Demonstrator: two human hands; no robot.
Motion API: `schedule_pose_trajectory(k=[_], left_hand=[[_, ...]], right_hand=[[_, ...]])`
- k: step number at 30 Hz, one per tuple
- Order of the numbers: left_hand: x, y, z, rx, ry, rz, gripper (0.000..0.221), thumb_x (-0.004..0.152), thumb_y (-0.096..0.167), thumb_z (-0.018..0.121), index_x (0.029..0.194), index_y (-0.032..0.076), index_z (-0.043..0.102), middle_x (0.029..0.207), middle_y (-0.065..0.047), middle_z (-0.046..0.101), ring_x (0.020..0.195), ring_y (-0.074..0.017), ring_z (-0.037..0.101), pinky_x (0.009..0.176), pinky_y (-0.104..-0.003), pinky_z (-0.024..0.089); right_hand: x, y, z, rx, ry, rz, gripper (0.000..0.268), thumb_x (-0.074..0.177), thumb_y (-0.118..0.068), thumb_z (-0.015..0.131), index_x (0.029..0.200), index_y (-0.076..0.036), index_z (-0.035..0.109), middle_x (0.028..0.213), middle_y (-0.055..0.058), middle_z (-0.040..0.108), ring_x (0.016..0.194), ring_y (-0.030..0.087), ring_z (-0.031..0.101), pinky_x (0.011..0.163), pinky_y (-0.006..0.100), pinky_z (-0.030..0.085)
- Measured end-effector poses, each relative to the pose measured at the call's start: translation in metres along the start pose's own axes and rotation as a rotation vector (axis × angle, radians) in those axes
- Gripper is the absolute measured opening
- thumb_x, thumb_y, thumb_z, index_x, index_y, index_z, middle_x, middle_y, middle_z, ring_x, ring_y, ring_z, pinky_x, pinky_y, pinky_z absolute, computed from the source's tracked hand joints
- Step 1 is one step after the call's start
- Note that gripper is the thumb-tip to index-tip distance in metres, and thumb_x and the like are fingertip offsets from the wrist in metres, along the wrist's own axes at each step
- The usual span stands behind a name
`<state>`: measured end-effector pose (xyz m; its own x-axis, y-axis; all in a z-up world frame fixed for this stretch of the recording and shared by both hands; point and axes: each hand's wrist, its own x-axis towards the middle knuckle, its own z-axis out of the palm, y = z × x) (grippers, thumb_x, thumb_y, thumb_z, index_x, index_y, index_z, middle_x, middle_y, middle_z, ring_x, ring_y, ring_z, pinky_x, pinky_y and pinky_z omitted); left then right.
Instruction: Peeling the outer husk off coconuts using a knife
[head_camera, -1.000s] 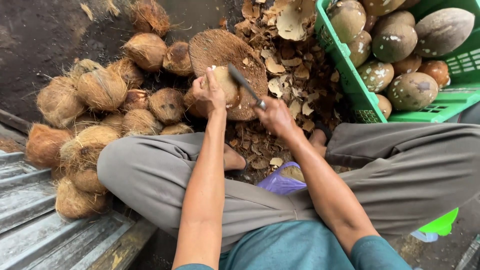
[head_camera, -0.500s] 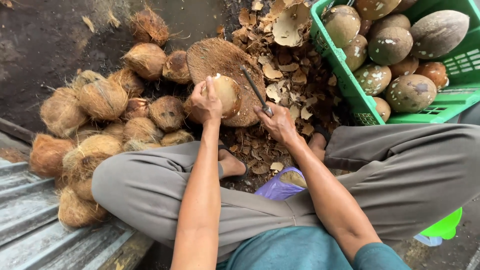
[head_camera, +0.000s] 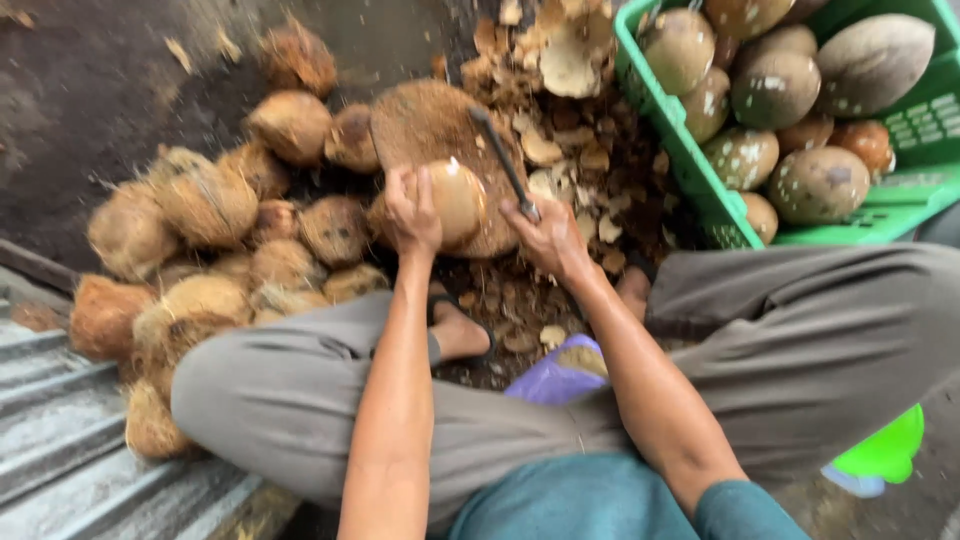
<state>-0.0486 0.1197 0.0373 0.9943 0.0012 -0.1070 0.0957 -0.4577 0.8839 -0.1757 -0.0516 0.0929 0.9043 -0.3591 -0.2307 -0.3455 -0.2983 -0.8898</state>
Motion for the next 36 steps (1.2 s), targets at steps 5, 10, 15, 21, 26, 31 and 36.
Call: schedule_pose_trajectory(k=[5,10,15,21,26,31,36], left_hand=[[0.005,-0.003,-0.005,0.059,-0.025,0.097,0.024,0.094,0.041,0.054,0.096,0.017,0.059,0.084,-0.016,0.070,0.094,-0.0382,0.070,0.085,-0.050,0.050],[0.004,-0.005,-0.008,0.017,-0.067,0.210,0.023,0.092,0.035,0.052,0.097,0.015,0.062,0.081,-0.018,0.070,0.090,-0.0395,0.070,0.084,-0.048,0.051],[-0.003,0.009,-0.014,0.032,-0.094,0.214,0.024,0.093,0.038,0.049,0.095,0.016,0.059,0.076,-0.010,0.072,0.088,-0.0367,0.071,0.085,-0.047,0.053],[-0.004,-0.010,0.005,0.091,-0.059,0.319,0.021,0.093,0.030,0.044,0.098,0.015,0.058,0.084,-0.019,0.071,0.087,-0.0400,0.071,0.080,-0.050,0.053],[-0.016,-0.008,0.004,0.102,-0.064,0.363,0.020,0.092,0.026,0.041,0.098,0.015,0.056,0.088,-0.019,0.070,0.089,-0.0403,0.070,0.080,-0.051,0.054],[-0.002,0.001,0.005,-0.036,0.101,0.267,0.019,0.088,0.026,0.047,0.098,0.014,0.057,0.103,-0.013,0.070,0.099,-0.0391,0.068,0.090,-0.047,0.053],[-0.004,0.001,0.018,0.017,0.070,0.308,0.022,0.087,0.022,0.039,0.098,0.016,0.057,0.109,-0.013,0.068,0.096,-0.0424,0.068,0.087,-0.051,0.052]], right_hand=[[-0.008,-0.037,-0.011,-0.046,-0.028,-0.106,0.046,0.096,-0.042,0.068,0.063,-0.013,0.053,0.048,0.009,0.048,0.050,0.023,0.052,0.054,0.034,0.041],[0.002,-0.026,-0.022,-0.254,-0.196,0.069,0.031,0.103,-0.026,0.058,0.078,-0.008,0.063,0.060,0.011,0.059,0.056,0.029,0.055,0.065,0.037,0.048],[0.002,-0.038,-0.032,-0.116,-0.154,0.092,0.038,0.104,-0.038,0.060,0.076,-0.013,0.058,0.061,0.009,0.058,0.058,0.027,0.056,0.066,0.040,0.049],[0.009,-0.016,-0.029,-0.232,-0.301,0.160,0.027,0.104,-0.027,0.059,0.085,-0.009,0.063,0.070,0.010,0.064,0.064,0.027,0.060,0.071,0.040,0.047],[-0.008,-0.043,-0.046,-0.252,-0.221,0.062,0.028,0.105,-0.025,0.059,0.085,-0.007,0.063,0.065,0.012,0.059,0.059,0.027,0.057,0.068,0.041,0.049],[-0.021,-0.092,-0.053,-0.234,-0.197,0.035,0.029,0.105,-0.028,0.059,0.084,-0.008,0.062,0.064,0.009,0.059,0.057,0.025,0.057,0.063,0.038,0.049],[-0.016,-0.076,-0.034,-0.446,-0.265,0.045,0.026,0.104,-0.029,0.061,0.086,-0.010,0.064,0.065,0.008,0.063,0.056,0.023,0.061,0.063,0.037,0.052]])
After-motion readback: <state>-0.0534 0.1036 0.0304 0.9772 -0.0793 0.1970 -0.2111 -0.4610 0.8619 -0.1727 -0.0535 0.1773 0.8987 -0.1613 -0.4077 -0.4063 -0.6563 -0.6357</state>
